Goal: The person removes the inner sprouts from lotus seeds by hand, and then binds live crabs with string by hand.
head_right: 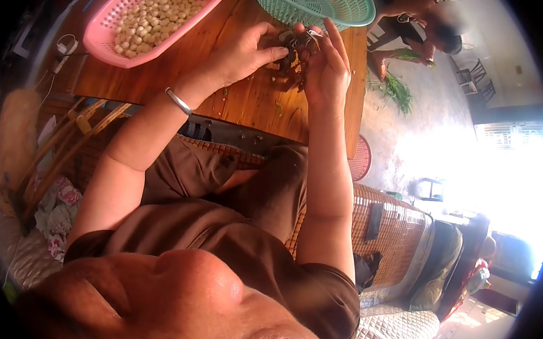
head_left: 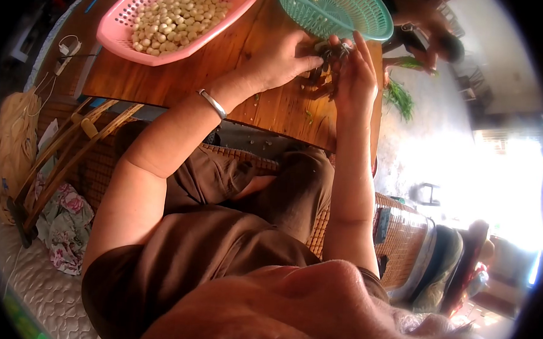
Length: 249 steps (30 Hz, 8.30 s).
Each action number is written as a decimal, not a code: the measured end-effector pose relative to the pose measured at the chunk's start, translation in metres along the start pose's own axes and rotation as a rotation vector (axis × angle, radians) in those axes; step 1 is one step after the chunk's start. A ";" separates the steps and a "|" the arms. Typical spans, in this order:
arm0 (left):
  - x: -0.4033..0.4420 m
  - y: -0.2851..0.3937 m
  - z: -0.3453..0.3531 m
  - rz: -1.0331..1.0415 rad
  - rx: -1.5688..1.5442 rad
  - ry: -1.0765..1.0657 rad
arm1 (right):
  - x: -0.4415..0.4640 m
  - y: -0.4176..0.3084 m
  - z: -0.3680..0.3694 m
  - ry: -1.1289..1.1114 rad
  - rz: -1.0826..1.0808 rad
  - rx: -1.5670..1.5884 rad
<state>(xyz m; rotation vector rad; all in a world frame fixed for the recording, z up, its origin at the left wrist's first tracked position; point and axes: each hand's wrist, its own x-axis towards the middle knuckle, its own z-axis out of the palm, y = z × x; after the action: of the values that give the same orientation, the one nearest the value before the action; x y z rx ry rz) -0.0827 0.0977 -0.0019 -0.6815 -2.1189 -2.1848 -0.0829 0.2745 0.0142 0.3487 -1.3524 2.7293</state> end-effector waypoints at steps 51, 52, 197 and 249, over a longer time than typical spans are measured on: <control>0.001 0.018 -0.011 -0.285 -0.310 0.179 | -0.002 0.002 0.005 0.118 -0.015 -0.093; 0.001 0.017 -0.011 -0.267 -0.319 0.171 | -0.002 0.003 0.003 0.111 -0.012 -0.068; -0.005 0.020 -0.010 0.460 0.358 0.201 | -0.023 0.007 0.036 0.032 -0.038 -0.909; -0.009 0.024 -0.016 0.033 -0.172 0.200 | -0.006 0.023 0.005 -0.046 -0.183 -1.276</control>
<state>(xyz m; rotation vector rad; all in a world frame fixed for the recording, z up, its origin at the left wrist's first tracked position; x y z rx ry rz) -0.0717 0.0784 0.0180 -0.4776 -1.8284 -2.3272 -0.0802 0.2572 -0.0021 0.3567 -2.4865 1.2628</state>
